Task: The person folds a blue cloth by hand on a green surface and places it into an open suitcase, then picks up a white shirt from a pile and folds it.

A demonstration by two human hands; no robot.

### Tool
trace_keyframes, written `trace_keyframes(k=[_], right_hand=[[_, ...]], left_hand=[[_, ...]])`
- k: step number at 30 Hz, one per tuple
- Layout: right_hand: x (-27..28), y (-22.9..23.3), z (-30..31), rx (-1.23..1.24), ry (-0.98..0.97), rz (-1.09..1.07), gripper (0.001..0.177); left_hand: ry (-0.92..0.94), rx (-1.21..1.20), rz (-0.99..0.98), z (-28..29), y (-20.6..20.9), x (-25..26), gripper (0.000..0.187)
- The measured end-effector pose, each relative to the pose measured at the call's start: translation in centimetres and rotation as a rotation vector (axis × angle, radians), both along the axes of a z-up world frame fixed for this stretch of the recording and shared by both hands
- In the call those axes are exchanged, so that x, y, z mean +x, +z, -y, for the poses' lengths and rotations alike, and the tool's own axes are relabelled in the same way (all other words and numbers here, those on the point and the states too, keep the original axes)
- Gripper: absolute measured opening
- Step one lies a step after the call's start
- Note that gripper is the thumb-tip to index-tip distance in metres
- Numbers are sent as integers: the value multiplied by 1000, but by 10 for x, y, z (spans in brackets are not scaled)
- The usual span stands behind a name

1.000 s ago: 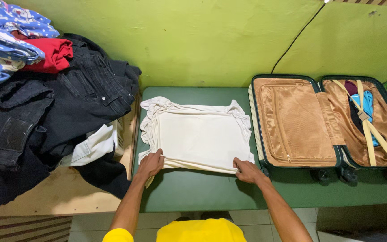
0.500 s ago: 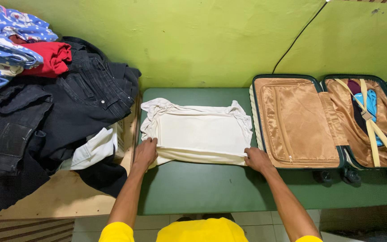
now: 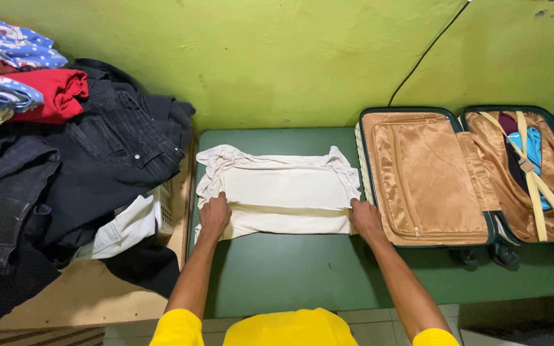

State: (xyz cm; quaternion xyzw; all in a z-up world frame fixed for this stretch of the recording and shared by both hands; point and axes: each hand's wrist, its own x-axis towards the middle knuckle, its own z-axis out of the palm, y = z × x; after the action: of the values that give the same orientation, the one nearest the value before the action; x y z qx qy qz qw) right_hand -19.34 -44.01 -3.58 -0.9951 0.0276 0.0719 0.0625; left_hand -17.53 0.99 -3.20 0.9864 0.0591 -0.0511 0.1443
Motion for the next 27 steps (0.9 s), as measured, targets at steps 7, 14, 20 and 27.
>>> trace_keyframes(k=[7,14,20,27], right_hand=[[16,-5,-10,32,-126,-78,40],[-3,-16,-17,-65,42,21,40],[-19,-37,-27,-95,201,66,28],[-52,-47,-39,22,117,53,24]], left_hand=[[78,-226,-14,10,3,7,36],[-134,-114,83,19,-11,-9,60],[-350,37,403,17,-27,-44,61],[-292,-29,166,11,-27,-86,34]])
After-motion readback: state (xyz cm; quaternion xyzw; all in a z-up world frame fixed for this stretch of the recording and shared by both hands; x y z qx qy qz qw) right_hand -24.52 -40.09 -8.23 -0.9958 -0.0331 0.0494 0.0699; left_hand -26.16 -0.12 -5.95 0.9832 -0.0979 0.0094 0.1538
